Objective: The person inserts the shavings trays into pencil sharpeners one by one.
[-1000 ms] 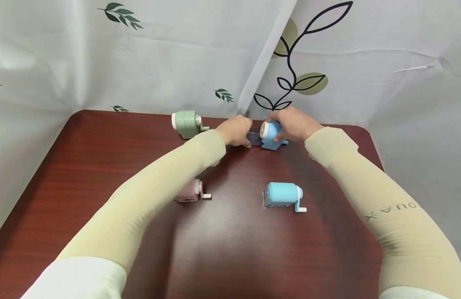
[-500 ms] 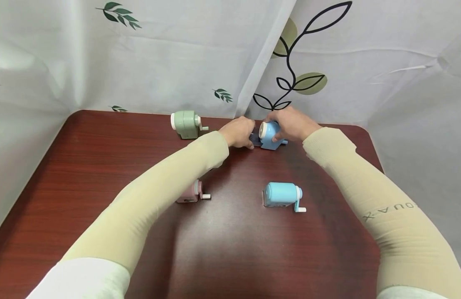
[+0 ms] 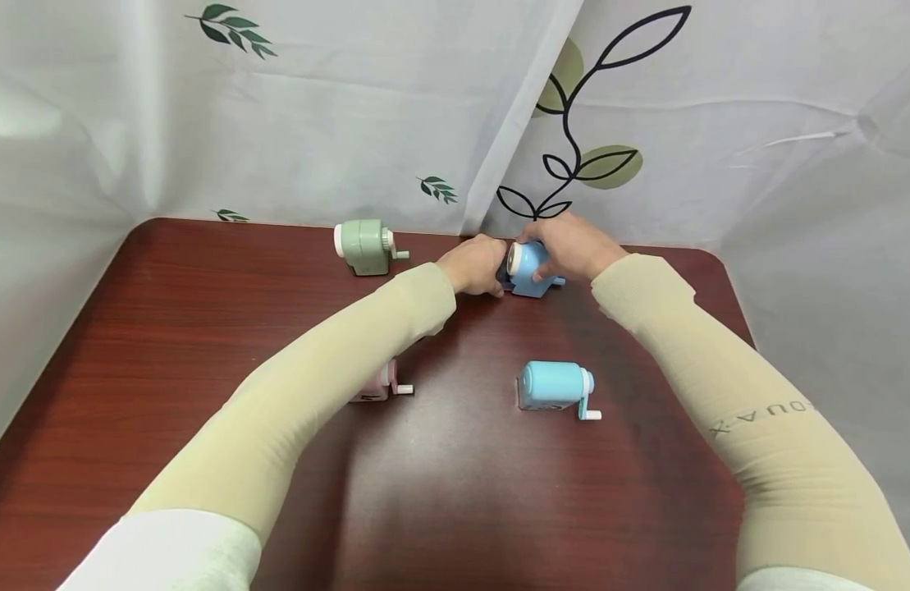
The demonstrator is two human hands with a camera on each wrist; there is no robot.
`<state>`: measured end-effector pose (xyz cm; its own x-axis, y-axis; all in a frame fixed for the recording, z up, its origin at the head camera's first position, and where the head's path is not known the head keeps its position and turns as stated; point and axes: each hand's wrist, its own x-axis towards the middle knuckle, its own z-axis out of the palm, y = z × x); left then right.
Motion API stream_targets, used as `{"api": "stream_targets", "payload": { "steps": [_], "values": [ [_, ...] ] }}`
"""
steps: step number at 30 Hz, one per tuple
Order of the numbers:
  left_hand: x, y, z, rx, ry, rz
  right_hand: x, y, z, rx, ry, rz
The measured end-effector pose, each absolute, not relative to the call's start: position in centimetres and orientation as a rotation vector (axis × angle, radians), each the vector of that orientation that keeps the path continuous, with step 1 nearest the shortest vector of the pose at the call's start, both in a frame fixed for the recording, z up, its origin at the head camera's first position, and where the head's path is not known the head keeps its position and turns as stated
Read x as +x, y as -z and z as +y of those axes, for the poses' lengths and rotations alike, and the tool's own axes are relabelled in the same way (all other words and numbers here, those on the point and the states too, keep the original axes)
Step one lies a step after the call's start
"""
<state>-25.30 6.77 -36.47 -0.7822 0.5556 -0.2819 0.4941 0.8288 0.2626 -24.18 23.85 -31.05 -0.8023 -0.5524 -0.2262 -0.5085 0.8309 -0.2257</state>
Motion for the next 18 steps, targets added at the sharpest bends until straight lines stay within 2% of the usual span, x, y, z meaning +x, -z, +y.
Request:
{"api": "stream_targets", "payload": {
  "steps": [18],
  "values": [
    [-25.64,36.77,7.23,0.711,-0.379,2.617,-24.15,31.05,23.67,-0.794,0.22,2.726]
  ]
}}
